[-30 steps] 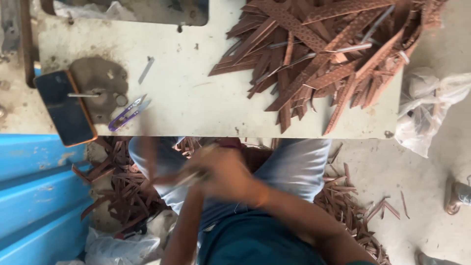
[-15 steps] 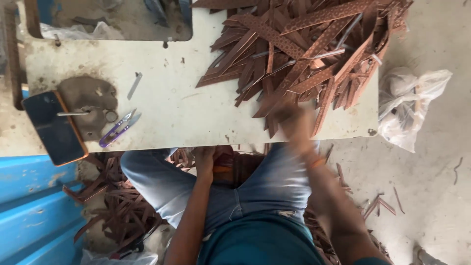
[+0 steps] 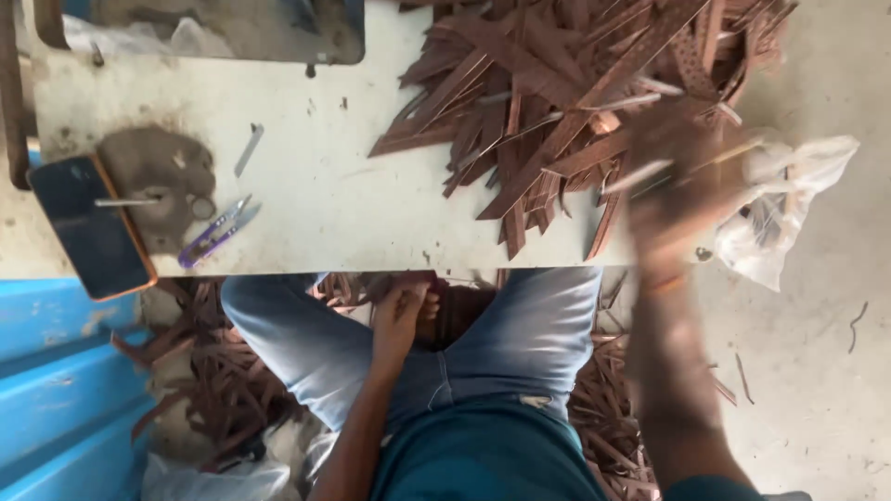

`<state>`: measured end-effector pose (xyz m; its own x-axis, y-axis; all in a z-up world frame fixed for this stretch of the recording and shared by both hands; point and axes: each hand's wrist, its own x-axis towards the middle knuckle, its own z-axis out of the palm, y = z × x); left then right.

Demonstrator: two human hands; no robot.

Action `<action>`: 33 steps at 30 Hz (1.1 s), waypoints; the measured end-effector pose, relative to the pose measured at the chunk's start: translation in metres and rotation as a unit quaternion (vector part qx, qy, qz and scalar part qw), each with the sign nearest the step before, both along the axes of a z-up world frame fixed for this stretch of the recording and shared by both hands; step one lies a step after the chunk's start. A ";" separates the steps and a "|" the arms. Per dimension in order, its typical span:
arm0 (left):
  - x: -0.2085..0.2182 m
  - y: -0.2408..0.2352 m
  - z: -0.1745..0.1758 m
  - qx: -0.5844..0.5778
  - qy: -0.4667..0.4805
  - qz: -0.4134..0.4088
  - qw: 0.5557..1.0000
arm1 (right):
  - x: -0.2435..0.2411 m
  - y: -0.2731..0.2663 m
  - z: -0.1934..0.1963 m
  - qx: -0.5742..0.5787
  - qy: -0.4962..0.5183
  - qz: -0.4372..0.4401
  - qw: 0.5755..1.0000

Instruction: Trim the ends of patterned leather strips using a small hand-held trimming blade.

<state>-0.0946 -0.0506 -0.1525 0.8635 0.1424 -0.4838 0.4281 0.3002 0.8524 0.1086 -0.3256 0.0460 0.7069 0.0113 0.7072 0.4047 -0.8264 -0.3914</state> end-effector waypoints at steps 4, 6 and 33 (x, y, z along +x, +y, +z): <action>0.037 0.017 0.089 -0.320 -0.011 0.059 0.945 | -0.069 0.087 -0.051 0.025 0.109 0.323 0.940; 0.048 0.032 0.097 -0.328 -0.023 0.052 0.943 | -0.090 0.105 -0.045 -0.001 0.127 0.347 0.929; 0.075 0.059 0.123 0.213 -0.114 0.058 0.969 | -0.074 0.103 -0.068 0.048 0.410 0.122 0.903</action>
